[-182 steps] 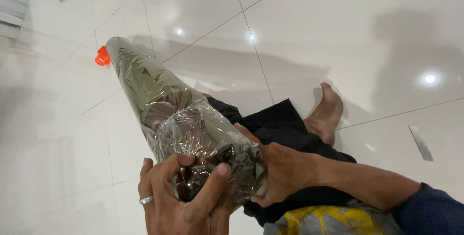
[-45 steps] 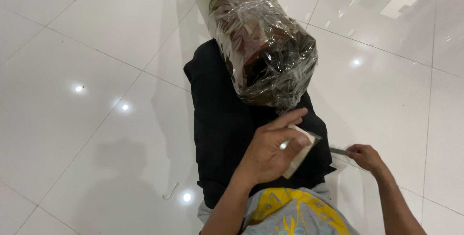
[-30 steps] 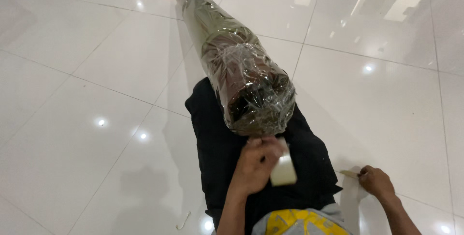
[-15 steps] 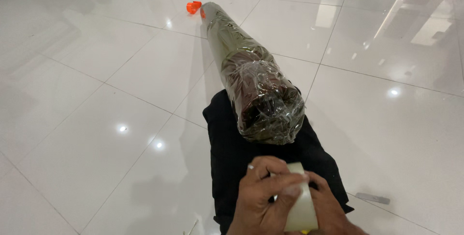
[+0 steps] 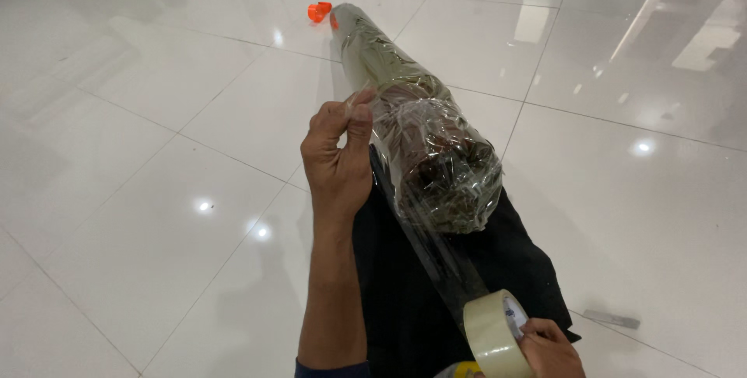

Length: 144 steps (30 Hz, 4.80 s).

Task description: The person sits on the floor and secures a long cylindrical object wrapped in clear plastic using clear packing tape. They repeatedly pull tape from the roll, apply it to the ends of the package, and smooth it down to seal the plastic.

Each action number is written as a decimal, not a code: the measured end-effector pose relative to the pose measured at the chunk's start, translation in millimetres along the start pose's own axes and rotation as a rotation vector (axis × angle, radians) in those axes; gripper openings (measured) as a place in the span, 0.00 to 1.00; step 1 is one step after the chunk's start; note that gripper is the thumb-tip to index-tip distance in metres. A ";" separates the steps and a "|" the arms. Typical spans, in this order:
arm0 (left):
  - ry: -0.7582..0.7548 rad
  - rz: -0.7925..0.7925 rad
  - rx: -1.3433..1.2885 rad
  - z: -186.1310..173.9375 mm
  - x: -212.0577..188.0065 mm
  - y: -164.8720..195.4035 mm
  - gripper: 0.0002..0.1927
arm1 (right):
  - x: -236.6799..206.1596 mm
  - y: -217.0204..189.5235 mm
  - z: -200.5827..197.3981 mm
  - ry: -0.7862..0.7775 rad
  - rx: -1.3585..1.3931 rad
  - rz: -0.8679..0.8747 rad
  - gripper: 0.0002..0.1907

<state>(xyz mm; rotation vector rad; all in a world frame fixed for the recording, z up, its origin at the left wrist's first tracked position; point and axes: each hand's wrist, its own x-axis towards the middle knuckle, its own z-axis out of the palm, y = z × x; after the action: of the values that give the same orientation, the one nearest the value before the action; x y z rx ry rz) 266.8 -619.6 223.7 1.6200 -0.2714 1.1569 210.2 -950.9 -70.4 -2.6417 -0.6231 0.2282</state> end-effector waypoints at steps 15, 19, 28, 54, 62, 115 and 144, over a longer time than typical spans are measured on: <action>-0.097 -0.476 0.587 -2.1 5.2 -87.3 0.44 | 34.5 -61.9 -42.1 0.527 0.182 -0.314 0.26; 0.185 -0.149 0.338 -9.7 -39.1 -38.7 0.25 | 53.5 -100.5 -70.1 0.344 0.420 -0.220 0.23; -0.055 -0.698 -0.168 42.9 -190.7 -0.3 0.31 | 84.1 -134.6 -105.9 0.095 0.603 -0.097 0.28; -0.046 -0.451 0.027 55.5 -224.3 -29.8 0.10 | 20.6 126.4 -44.0 -0.083 -0.208 0.410 0.15; 0.000 -0.408 -0.029 55.9 -233.4 -38.7 0.14 | 21.8 104.8 -66.0 0.294 -0.047 0.158 0.08; -0.233 -0.684 -0.453 -39.3 -300.4 -7.9 0.15 | 136.4 -10.9 -138.8 -0.069 0.329 -0.881 0.02; -0.195 -0.185 -0.037 47.4 -28.2 124.9 0.06 | 12.8 -34.7 -70.8 0.710 0.329 -0.620 0.27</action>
<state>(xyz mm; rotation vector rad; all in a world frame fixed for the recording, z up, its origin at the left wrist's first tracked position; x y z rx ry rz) 193.7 -719.6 281.2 1.6895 -0.2608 0.8509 225.7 -942.0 7.5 -1.8989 -0.9847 -0.6914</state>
